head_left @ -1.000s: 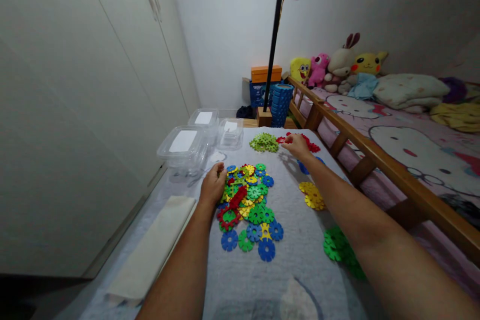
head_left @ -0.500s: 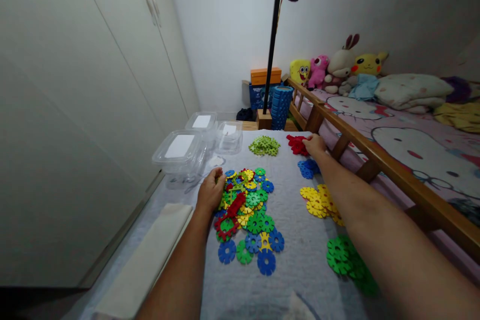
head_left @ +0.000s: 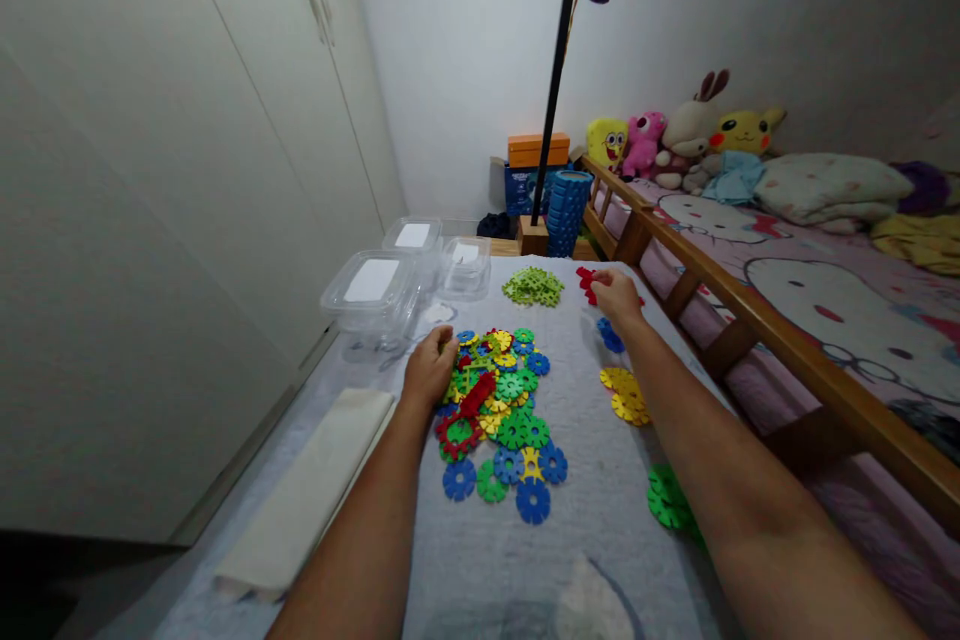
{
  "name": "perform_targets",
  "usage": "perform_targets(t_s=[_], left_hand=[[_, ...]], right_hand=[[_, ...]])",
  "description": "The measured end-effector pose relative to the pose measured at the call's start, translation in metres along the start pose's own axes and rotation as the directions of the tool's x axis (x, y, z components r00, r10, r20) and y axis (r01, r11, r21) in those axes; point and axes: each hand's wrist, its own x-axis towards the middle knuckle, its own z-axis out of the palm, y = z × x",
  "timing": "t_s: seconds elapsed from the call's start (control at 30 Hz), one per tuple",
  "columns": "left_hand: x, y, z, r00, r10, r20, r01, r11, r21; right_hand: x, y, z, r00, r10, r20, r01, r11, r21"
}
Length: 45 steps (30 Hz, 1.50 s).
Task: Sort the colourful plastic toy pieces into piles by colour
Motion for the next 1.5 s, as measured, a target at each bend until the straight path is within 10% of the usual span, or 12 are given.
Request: perform_targets(t_s=[0.2, 0.6, 1.2, 1.5], left_hand=[[-0.001, 0.001, -0.001, 1.000, 0.022, 0.021, -0.022, 1.000, -0.012], [-0.002, 0.004, -0.002, 0.997, 0.051, 0.056, -0.052, 0.999, 0.007], [-0.001, 0.002, -0.003, 0.995, 0.066, 0.070, -0.068, 0.997, 0.040], [0.002, -0.002, -0.002, 0.995, 0.059, 0.076, -0.061, 0.998, 0.023]], right_hand=[[-0.086, -0.053, 0.040, 0.853, -0.222, 0.473, 0.151, 0.971, 0.184], [-0.139, -0.051, 0.090, 0.849, -0.228, 0.477, 0.364, 0.906, -0.214], [-0.121, -0.043, 0.063, 0.912, -0.252, 0.324, 0.216, 0.966, 0.145], [-0.100, -0.057, -0.024, 0.927, -0.178, 0.329, 0.159, 0.984, 0.085]])
